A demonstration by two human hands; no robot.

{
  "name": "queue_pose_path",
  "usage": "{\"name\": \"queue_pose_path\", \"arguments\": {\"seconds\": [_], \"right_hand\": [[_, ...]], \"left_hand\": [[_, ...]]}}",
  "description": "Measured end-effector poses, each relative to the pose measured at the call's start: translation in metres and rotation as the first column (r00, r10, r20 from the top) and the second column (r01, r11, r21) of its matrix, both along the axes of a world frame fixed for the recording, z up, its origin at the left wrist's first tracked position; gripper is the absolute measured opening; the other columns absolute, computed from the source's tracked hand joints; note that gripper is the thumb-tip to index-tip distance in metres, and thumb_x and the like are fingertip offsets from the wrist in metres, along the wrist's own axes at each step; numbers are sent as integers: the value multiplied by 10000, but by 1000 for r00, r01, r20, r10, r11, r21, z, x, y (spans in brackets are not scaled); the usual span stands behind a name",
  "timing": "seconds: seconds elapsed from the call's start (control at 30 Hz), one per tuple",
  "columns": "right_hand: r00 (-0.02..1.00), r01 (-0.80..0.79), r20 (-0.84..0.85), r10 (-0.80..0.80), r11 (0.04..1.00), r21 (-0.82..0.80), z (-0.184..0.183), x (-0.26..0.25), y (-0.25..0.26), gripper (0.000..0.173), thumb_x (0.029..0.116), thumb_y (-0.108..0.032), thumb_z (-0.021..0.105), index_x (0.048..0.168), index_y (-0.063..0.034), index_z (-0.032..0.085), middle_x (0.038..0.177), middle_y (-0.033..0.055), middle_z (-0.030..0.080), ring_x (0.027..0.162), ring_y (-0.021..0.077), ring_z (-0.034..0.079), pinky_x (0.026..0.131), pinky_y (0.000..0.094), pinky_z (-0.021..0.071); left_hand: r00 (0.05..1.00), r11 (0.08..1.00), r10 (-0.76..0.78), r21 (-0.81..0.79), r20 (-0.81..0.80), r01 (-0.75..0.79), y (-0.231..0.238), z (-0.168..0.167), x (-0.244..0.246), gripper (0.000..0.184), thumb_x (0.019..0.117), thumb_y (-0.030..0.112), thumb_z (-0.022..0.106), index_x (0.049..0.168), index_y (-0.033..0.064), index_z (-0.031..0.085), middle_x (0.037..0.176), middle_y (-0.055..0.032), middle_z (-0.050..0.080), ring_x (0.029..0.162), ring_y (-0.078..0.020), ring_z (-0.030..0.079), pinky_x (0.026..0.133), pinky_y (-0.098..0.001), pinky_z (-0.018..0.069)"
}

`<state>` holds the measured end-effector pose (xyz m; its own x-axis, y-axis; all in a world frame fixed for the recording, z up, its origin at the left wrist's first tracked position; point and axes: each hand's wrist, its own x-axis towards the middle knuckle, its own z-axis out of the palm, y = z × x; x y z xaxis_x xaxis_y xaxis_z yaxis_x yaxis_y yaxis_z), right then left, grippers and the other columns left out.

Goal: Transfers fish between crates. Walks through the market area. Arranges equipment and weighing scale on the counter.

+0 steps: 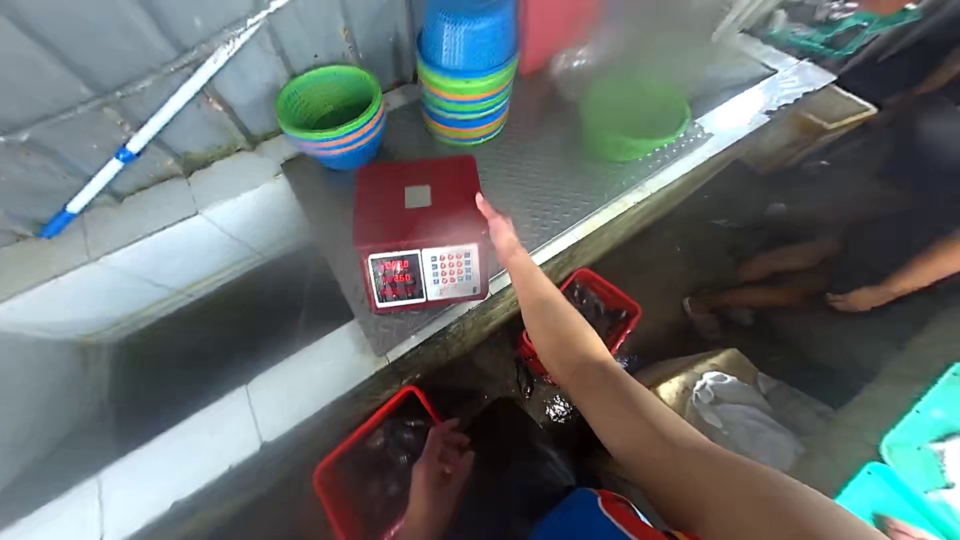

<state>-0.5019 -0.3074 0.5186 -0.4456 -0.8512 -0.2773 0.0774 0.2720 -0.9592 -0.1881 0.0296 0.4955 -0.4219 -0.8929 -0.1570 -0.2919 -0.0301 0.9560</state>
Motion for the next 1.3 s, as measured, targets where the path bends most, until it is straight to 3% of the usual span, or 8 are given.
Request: {"name": "queue_pose_path", "arguments": {"seconds": [0.23,0.37,0.57,0.73,0.93,1.1,1.23,1.3], "right_hand": [[960,-111,-248,129,990,86,14,-83,-57,659,1044,-620,420,1470,-128,522,1298,174,679,1173,336,664,983,587,532],[991,86,-100,-86,996,-8,17,-178,-159,645,1039,-618,436,1427,-120,573,1300,174,670,1161,340,663,948,587,553],[988,147,-55,-146,989,2,8,-261,-269,663,1059,-612,389,1390,-79,604,1270,183,691,1165,341,665,984,584,534],[988,26,157,-5,991,-132,-33,-264,-203,498,1102,-408,455,1414,-34,558,1209,149,719,1027,242,735,891,417,625],[905,373,257,-340,924,-90,-60,-255,23,282,1045,-145,460,1060,40,672,857,120,738,720,219,725,694,403,642],[761,340,428,-488,861,378,-99,-263,79,497,1130,-345,306,1193,25,632,933,154,742,763,244,721,700,416,608],[515,414,728,-453,875,252,-80,-245,91,759,1071,-626,126,1295,-51,569,1055,136,715,909,253,709,795,470,599],[472,604,726,-500,783,147,-24,-235,102,627,1101,-536,199,1359,-88,555,1118,97,725,1025,194,711,869,439,610]], "left_hand": [[978,972,15,-226,-210,-63,-132,88,-22,675,934,139,690,1510,5,364,1283,-149,656,1004,-261,698,832,-420,619],[990,778,-132,-613,57,139,-324,182,-108,774,948,441,692,1544,92,343,1412,-109,596,1174,-234,651,906,-410,601],[902,669,57,-687,429,285,-665,299,-325,710,994,594,542,1515,122,444,1413,-210,582,1265,-356,605,1040,-580,499],[689,789,308,-581,656,201,-836,229,-417,821,921,818,399,1553,296,446,1599,-178,413,1462,-509,338,1086,-837,216],[597,757,247,-537,763,373,-745,213,-423,829,935,820,333,1588,311,367,1656,-116,320,1492,-466,298,1066,-815,252],[620,636,217,-591,754,496,-575,207,-422,794,979,752,307,1620,285,299,1696,-111,226,1513,-451,263,1094,-773,267],[614,513,115,-576,781,637,-464,214,-437,945,862,886,342,1616,318,327,1564,-240,388,1320,-472,452,957,-645,417],[626,577,-24,-500,780,645,-442,211,-445,1061,765,970,380,1594,307,378,1453,-249,501,1262,-440,513,945,-615,455]]}}
